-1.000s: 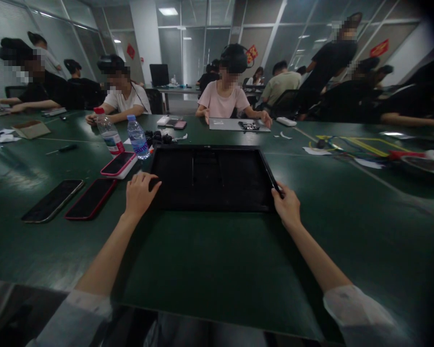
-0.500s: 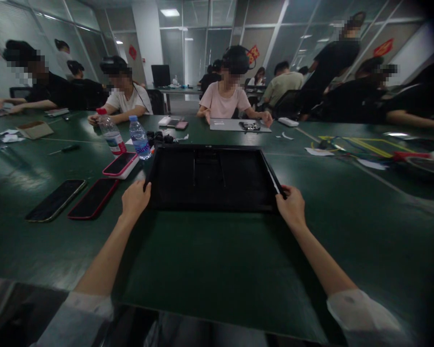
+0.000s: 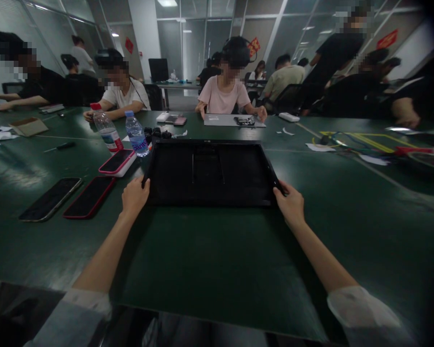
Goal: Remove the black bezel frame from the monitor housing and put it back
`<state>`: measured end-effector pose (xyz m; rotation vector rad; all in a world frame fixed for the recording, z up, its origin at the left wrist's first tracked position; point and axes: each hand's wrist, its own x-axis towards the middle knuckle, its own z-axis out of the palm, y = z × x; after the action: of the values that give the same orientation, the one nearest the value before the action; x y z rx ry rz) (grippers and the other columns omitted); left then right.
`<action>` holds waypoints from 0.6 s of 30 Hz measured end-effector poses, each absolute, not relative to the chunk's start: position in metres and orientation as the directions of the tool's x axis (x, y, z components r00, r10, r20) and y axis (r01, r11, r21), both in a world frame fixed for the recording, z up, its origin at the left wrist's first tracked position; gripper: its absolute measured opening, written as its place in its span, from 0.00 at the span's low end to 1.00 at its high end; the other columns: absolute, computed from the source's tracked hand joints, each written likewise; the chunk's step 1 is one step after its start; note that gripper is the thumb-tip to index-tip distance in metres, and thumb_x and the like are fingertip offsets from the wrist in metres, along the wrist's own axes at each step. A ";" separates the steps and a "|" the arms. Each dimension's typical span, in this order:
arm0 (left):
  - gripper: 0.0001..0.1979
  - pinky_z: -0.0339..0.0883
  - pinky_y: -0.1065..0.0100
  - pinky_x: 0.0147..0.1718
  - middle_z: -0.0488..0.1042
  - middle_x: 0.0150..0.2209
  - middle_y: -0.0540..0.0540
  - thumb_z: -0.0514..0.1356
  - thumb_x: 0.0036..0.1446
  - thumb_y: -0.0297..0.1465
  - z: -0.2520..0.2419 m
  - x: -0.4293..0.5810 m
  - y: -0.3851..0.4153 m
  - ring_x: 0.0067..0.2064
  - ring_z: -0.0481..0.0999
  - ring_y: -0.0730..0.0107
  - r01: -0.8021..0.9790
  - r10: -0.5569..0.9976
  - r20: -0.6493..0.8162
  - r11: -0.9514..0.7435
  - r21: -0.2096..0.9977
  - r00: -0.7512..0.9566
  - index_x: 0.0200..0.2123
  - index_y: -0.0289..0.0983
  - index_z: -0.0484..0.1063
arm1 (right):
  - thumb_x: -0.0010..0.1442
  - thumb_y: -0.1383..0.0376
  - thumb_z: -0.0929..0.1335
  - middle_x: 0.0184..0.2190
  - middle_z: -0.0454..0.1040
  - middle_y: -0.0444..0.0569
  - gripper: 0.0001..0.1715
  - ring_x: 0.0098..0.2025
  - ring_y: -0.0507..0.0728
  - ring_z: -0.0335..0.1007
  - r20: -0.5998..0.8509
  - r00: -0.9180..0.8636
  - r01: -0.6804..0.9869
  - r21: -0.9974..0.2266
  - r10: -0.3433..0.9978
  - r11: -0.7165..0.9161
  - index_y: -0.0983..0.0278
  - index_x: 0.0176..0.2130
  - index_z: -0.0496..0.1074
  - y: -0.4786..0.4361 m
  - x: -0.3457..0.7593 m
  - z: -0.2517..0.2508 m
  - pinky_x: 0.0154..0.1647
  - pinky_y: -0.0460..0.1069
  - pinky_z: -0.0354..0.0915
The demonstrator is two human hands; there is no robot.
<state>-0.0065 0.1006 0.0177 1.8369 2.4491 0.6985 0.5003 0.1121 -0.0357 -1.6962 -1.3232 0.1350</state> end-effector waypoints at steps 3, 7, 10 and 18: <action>0.25 0.70 0.52 0.51 0.78 0.56 0.35 0.50 0.70 0.42 0.017 -0.008 0.101 0.53 0.78 0.46 0.907 0.916 0.244 0.219 0.359 -0.317 0.61 0.38 0.73 | 0.59 0.58 0.66 0.55 0.77 0.57 0.34 0.56 0.66 0.75 0.427 0.382 0.696 -0.716 0.820 0.049 0.67 0.61 0.74 0.114 0.503 -0.039 0.62 0.64 0.67; 0.24 0.70 0.54 0.51 0.80 0.52 0.35 0.50 0.69 0.42 0.015 -0.013 0.104 0.52 0.79 0.47 0.894 0.917 0.226 0.225 0.387 -0.329 0.60 0.39 0.74 | 0.59 0.59 0.65 0.61 0.73 0.56 0.36 0.64 0.66 0.68 0.427 0.327 0.697 -0.711 0.843 0.090 0.66 0.65 0.70 0.117 0.506 -0.043 0.68 0.64 0.61; 0.24 0.69 0.54 0.51 0.81 0.51 0.35 0.50 0.69 0.42 0.013 -0.018 0.106 0.53 0.79 0.46 0.878 0.909 0.211 0.252 0.406 -0.359 0.60 0.39 0.75 | 0.59 0.56 0.66 0.64 0.70 0.57 0.39 0.68 0.66 0.63 0.430 0.267 0.708 -0.695 0.863 0.127 0.66 0.67 0.67 0.120 0.507 -0.045 0.71 0.64 0.56; 0.26 0.70 0.54 0.50 0.81 0.50 0.33 0.50 0.69 0.45 0.017 -0.019 0.102 0.51 0.80 0.45 0.903 0.913 0.210 0.268 0.336 -0.349 0.60 0.37 0.74 | 0.63 0.56 0.63 0.64 0.69 0.59 0.36 0.66 0.66 0.65 0.433 0.234 0.691 -0.704 0.871 0.164 0.67 0.66 0.66 0.122 0.509 -0.045 0.70 0.64 0.57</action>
<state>-0.0188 0.1023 0.0167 1.7775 2.4807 0.6289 0.5085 0.1217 -0.0452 -1.5746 -1.5058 0.2425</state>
